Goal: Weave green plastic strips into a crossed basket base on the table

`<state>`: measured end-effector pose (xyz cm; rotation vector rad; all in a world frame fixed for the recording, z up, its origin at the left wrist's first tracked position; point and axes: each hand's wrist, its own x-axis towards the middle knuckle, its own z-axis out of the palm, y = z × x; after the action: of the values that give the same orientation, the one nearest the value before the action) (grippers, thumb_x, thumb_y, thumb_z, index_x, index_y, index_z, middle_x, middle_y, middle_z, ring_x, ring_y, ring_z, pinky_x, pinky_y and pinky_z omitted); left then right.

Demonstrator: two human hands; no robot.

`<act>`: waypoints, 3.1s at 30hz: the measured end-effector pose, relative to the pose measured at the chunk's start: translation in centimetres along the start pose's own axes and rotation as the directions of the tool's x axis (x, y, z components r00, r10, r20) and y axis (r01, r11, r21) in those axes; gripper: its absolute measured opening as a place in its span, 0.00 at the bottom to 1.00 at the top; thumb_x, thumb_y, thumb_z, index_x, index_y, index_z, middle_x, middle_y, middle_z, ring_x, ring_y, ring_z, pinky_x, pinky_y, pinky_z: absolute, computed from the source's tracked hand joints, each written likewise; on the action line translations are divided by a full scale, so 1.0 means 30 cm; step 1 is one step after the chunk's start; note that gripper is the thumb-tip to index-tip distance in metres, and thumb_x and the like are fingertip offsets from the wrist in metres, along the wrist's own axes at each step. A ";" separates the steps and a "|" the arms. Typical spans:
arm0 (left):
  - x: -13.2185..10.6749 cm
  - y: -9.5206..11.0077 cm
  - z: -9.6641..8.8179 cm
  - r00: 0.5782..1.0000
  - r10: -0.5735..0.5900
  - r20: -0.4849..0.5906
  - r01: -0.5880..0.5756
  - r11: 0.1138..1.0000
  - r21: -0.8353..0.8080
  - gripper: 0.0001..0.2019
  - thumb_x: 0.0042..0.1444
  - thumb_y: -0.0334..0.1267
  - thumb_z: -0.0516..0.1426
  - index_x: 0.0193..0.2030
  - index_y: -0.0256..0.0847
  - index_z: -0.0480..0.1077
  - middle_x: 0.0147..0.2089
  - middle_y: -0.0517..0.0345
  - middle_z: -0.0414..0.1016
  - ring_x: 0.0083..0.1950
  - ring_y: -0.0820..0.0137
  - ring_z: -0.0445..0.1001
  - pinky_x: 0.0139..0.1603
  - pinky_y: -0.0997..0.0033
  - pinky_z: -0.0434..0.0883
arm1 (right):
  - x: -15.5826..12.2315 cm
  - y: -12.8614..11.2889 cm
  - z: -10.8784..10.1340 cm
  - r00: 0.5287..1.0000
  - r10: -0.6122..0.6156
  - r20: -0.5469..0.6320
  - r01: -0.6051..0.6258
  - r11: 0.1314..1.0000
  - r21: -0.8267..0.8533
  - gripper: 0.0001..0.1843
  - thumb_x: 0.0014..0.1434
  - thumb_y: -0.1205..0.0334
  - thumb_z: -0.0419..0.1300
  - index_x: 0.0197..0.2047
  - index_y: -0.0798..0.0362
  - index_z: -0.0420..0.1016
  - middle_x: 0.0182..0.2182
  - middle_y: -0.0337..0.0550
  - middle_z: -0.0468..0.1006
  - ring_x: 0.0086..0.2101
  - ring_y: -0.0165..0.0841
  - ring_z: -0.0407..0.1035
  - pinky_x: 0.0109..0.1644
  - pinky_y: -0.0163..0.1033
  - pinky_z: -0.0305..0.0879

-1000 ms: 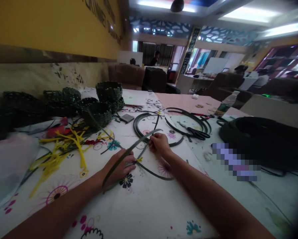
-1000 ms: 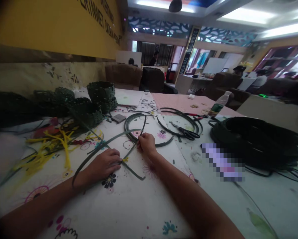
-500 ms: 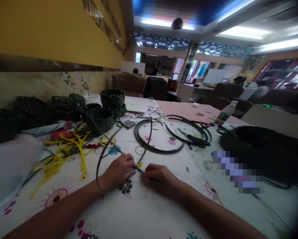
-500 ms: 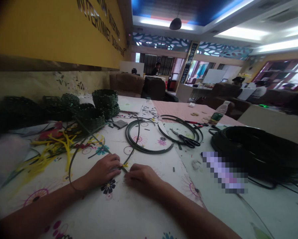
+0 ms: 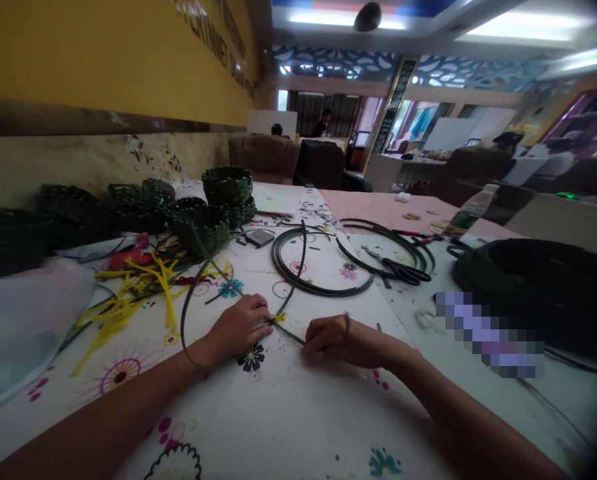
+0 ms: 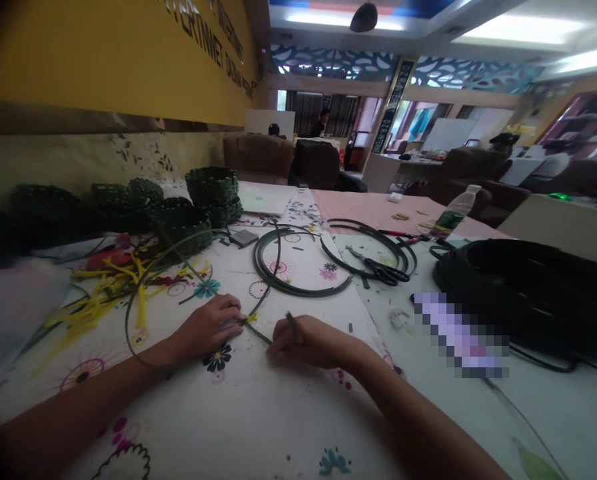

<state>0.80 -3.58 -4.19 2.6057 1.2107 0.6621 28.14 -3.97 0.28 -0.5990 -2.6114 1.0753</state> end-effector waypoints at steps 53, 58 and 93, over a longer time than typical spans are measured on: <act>0.024 0.052 0.040 0.990 -0.140 -0.019 0.137 0.981 -0.135 0.10 0.54 0.31 0.59 0.42 0.39 0.66 0.42 0.54 0.70 0.45 0.64 0.67 0.47 0.62 0.66 | 0.225 0.163 0.105 0.908 0.053 -0.415 -0.085 0.995 -0.058 0.05 0.57 0.68 0.62 0.30 0.57 0.77 0.24 0.37 0.73 0.26 0.27 0.65 0.30 0.31 0.57; 0.027 0.046 0.043 0.992 -0.128 0.002 0.127 0.982 -0.137 0.09 0.54 0.31 0.59 0.42 0.40 0.67 0.43 0.54 0.71 0.47 0.63 0.67 0.49 0.62 0.66 | 0.216 0.163 0.100 0.906 0.068 -0.418 -0.114 0.990 -0.085 0.07 0.57 0.64 0.63 0.28 0.57 0.74 0.24 0.37 0.72 0.26 0.26 0.63 0.30 0.31 0.56; 0.040 0.033 0.042 0.997 -0.069 0.035 0.075 0.979 -0.190 0.08 0.55 0.30 0.58 0.41 0.43 0.72 0.41 0.56 0.71 0.46 0.64 0.67 0.50 0.63 0.64 | 0.227 0.159 0.095 0.951 0.014 -0.310 -0.089 0.969 -0.230 0.07 0.58 0.71 0.59 0.27 0.57 0.69 0.25 0.38 0.68 0.27 0.27 0.60 0.31 0.32 0.53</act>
<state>2.74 -3.28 -4.59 2.3945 1.1648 0.6887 22.36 0.52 -4.60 -0.8199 -2.4753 0.6186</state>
